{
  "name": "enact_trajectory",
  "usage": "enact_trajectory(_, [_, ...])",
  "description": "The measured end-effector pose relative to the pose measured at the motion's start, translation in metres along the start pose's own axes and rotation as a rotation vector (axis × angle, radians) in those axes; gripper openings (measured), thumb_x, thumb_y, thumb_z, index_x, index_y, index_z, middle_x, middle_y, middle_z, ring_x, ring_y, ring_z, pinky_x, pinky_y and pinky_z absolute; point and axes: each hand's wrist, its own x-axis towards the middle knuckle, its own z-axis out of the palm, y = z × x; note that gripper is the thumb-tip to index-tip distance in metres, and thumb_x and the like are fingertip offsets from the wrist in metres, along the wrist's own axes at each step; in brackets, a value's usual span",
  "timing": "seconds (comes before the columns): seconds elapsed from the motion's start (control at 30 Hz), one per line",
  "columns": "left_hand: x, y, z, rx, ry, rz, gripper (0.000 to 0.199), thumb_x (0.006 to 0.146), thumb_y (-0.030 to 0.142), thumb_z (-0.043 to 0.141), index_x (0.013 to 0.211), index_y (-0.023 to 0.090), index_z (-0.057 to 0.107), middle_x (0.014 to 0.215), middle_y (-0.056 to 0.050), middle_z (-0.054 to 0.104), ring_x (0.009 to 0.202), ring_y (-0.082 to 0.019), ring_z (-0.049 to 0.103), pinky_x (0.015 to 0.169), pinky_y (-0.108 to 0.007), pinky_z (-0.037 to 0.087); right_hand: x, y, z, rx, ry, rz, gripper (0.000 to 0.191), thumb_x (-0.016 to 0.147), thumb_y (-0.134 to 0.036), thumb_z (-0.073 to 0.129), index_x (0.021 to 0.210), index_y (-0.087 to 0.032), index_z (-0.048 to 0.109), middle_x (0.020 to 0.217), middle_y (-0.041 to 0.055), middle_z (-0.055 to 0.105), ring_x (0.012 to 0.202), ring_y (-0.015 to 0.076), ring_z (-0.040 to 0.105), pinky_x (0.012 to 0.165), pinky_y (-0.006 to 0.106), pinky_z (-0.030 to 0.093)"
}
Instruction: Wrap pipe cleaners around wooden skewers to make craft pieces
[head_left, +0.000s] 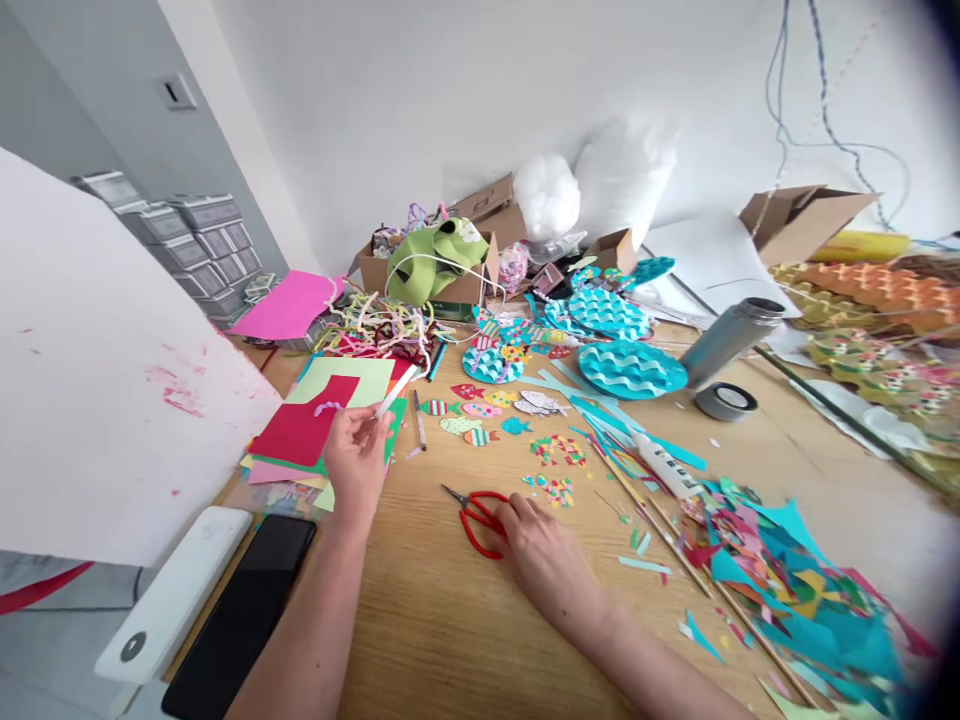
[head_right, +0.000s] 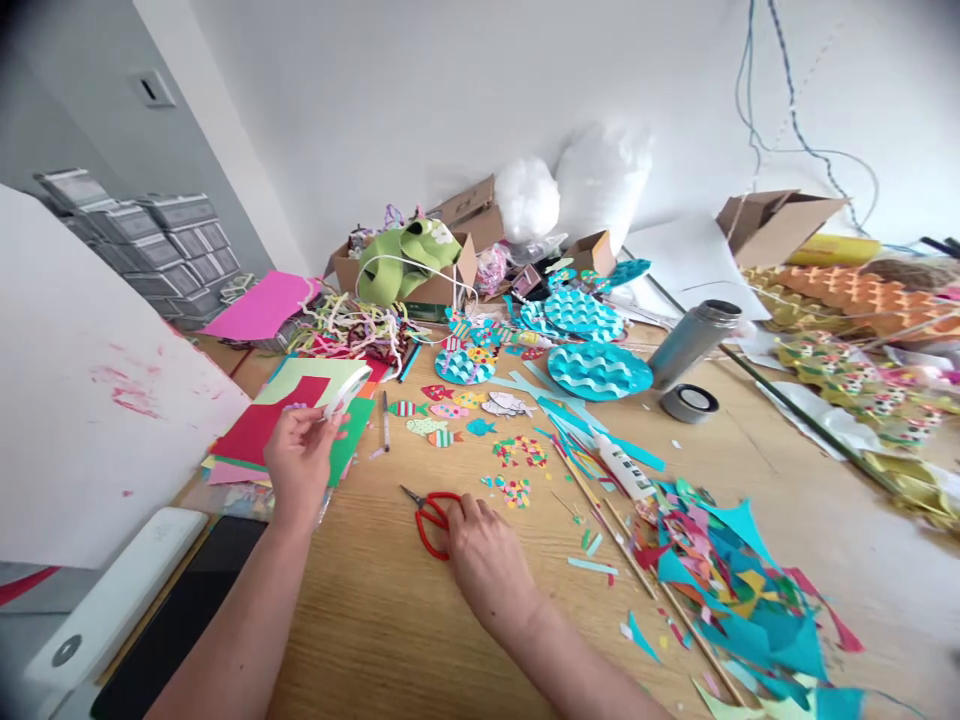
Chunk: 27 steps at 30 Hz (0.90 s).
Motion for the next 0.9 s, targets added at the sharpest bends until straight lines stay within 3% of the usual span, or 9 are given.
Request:
enact_trajectory(0.17, [-0.024, -0.007, 0.008, -0.133, -0.036, -0.103, 0.024, 0.072, 0.033, 0.067, 0.082, 0.019, 0.051, 0.086, -0.006, 0.070, 0.072, -0.019, 0.069, 0.062, -0.030, 0.057, 0.000, -0.007, 0.012, -0.146, -0.038, 0.035, 0.023, 0.084, 0.002, 0.043, 0.093, -0.013, 0.057, 0.091, 0.0111, 0.062, 0.078, 0.0217, 0.063, 0.067, 0.030, 0.049])
enact_trajectory(0.27, [-0.030, -0.013, 0.010, -0.174, -0.041, -0.113, 0.025, 0.072, 0.032, 0.068, 0.084, 0.018, 0.052, 0.089, -0.007, 0.070, 0.071, -0.019, 0.070, 0.062, -0.030, 0.057, -0.012, -0.001, 0.011, -0.087, 0.032, 0.061, 0.020, 0.086, 0.000, 0.041, 0.090, -0.015, 0.054, 0.088, 0.0100, 0.060, 0.079, 0.0211, 0.062, 0.067, 0.029, 0.048])
enact_trajectory(0.43, [-0.036, -0.016, 0.013, -0.189, -0.038, -0.078, 0.023, 0.074, 0.032, 0.068, 0.085, 0.019, 0.052, 0.085, -0.005, 0.069, 0.069, -0.018, 0.069, 0.065, -0.033, 0.058, -0.046, 0.039, 0.000, 0.066, 0.226, 0.362, 0.016, 0.095, -0.017, 0.035, 0.088, -0.016, 0.049, 0.085, 0.0073, 0.057, 0.072, 0.0179, 0.061, 0.061, 0.027, 0.043])
enact_trajectory(0.57, [-0.037, -0.015, 0.015, -0.187, -0.015, -0.064, 0.023, 0.076, 0.033, 0.066, 0.087, 0.020, 0.049, 0.086, -0.005, 0.069, 0.067, -0.018, 0.069, 0.064, -0.033, 0.058, -0.061, 0.081, -0.008, -0.059, 0.218, 0.583, 0.016, 0.095, -0.021, 0.037, 0.089, -0.014, 0.050, 0.085, 0.0105, 0.058, 0.074, 0.0213, 0.062, 0.059, 0.029, 0.039])
enact_trajectory(0.73, [-0.036, -0.017, 0.013, -0.176, 0.015, -0.064, 0.027, 0.077, 0.035, 0.065, 0.089, 0.020, 0.046, 0.086, -0.006, 0.069, 0.068, -0.018, 0.069, 0.065, -0.034, 0.058, -0.048, 0.114, -0.007, -0.215, 0.174, 0.707, 0.020, 0.094, -0.021, 0.036, 0.091, -0.011, 0.053, 0.093, 0.0170, 0.061, 0.081, 0.0238, 0.063, 0.059, 0.029, 0.038])
enact_trajectory(0.9, [-0.032, -0.017, 0.010, -0.176, 0.053, -0.082, 0.028, 0.076, 0.035, 0.065, 0.087, 0.020, 0.045, 0.086, -0.007, 0.069, 0.065, -0.018, 0.069, 0.064, -0.033, 0.058, -0.035, 0.124, -0.005, -0.237, 0.131, 0.719, 0.022, 0.093, -0.019, 0.037, 0.091, -0.011, 0.057, 0.094, 0.0174, 0.062, 0.082, 0.0254, 0.064, 0.057, 0.030, 0.038])
